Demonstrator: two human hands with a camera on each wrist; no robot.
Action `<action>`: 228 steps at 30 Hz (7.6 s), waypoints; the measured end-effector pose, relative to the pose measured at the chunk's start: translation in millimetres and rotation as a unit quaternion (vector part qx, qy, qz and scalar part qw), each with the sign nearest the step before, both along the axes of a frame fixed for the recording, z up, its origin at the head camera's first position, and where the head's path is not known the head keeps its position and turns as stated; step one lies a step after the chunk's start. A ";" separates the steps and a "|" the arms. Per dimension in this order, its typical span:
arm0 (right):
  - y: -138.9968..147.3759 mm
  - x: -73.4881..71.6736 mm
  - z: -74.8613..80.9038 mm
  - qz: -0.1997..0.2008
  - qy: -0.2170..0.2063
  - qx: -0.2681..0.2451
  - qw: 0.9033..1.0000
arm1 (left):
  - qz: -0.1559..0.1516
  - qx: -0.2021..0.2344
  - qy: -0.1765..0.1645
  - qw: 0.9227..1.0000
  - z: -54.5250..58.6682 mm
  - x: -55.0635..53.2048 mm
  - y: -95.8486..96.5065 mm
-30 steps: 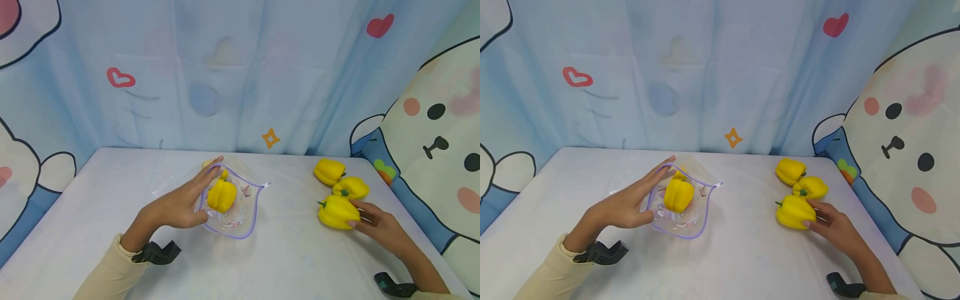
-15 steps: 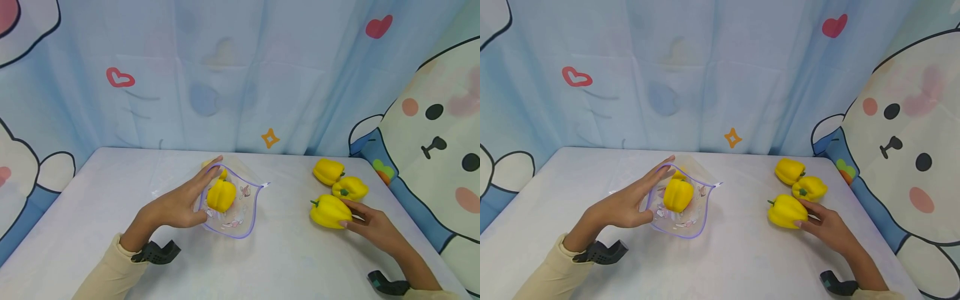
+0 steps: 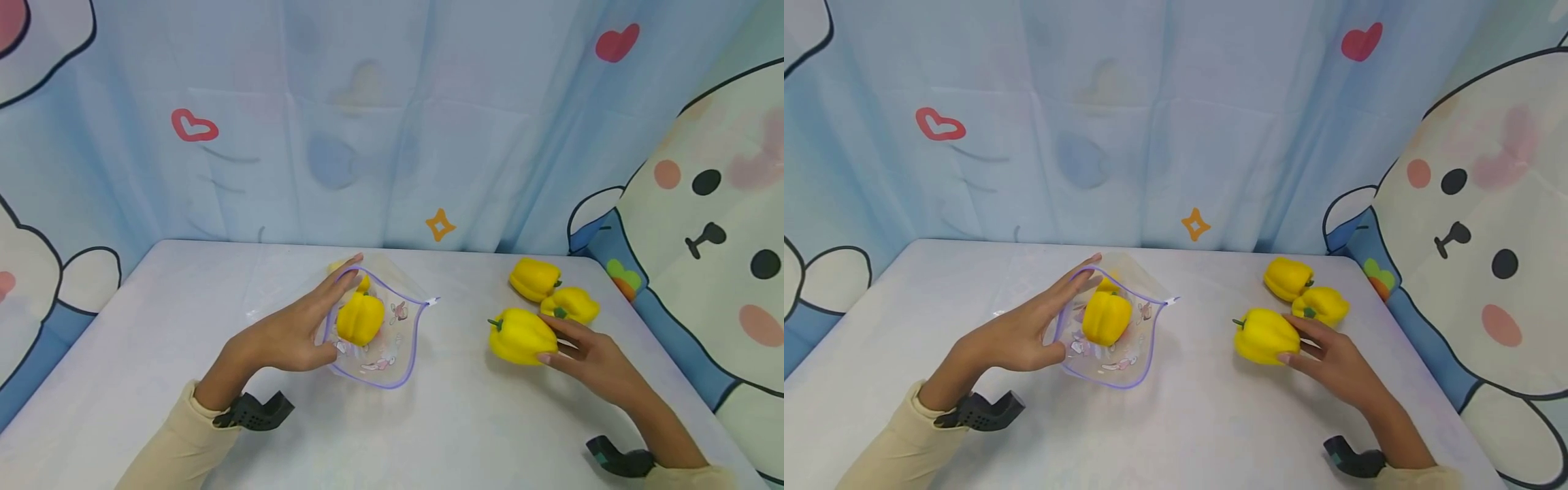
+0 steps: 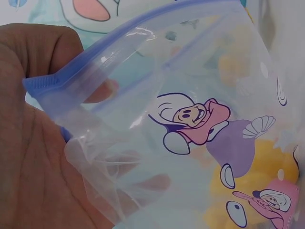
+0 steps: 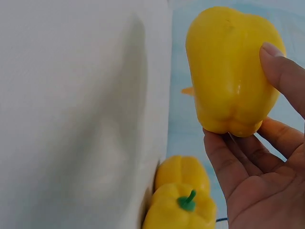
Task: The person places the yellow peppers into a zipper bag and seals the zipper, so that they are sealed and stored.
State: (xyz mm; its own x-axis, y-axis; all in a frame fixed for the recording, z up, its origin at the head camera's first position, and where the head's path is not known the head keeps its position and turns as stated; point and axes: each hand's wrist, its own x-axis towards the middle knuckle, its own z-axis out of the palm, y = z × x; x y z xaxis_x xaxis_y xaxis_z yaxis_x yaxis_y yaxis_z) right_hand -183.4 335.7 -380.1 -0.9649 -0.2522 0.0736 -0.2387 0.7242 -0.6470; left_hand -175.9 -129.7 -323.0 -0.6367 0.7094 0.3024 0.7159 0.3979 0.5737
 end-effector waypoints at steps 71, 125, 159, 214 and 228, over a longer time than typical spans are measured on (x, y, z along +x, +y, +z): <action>-182.2 10.9 53.1 0.250 0.142 -0.092 0.954 | -0.020 0.009 -0.001 1.000 -1.8 0.0 1.4; -120.3 -5.4 33.7 0.152 0.244 -0.120 0.950 | 0.005 0.000 -0.006 1.000 -1.1 0.4 -2.2; 3.1 -21.4 23.4 -0.098 0.173 -0.026 0.980 | 0.003 0.003 0.010 1.000 -1.4 1.1 -1.2; 69.3 -58.9 -31.3 -0.170 -0.077 -0.015 0.982 | 0.004 -0.002 -0.001 1.000 -2.8 0.1 -0.8; 62.6 -56.1 -26.1 -0.167 -0.075 -0.021 0.983 | 0.010 -0.003 -0.008 1.000 -2.5 -0.2 -0.4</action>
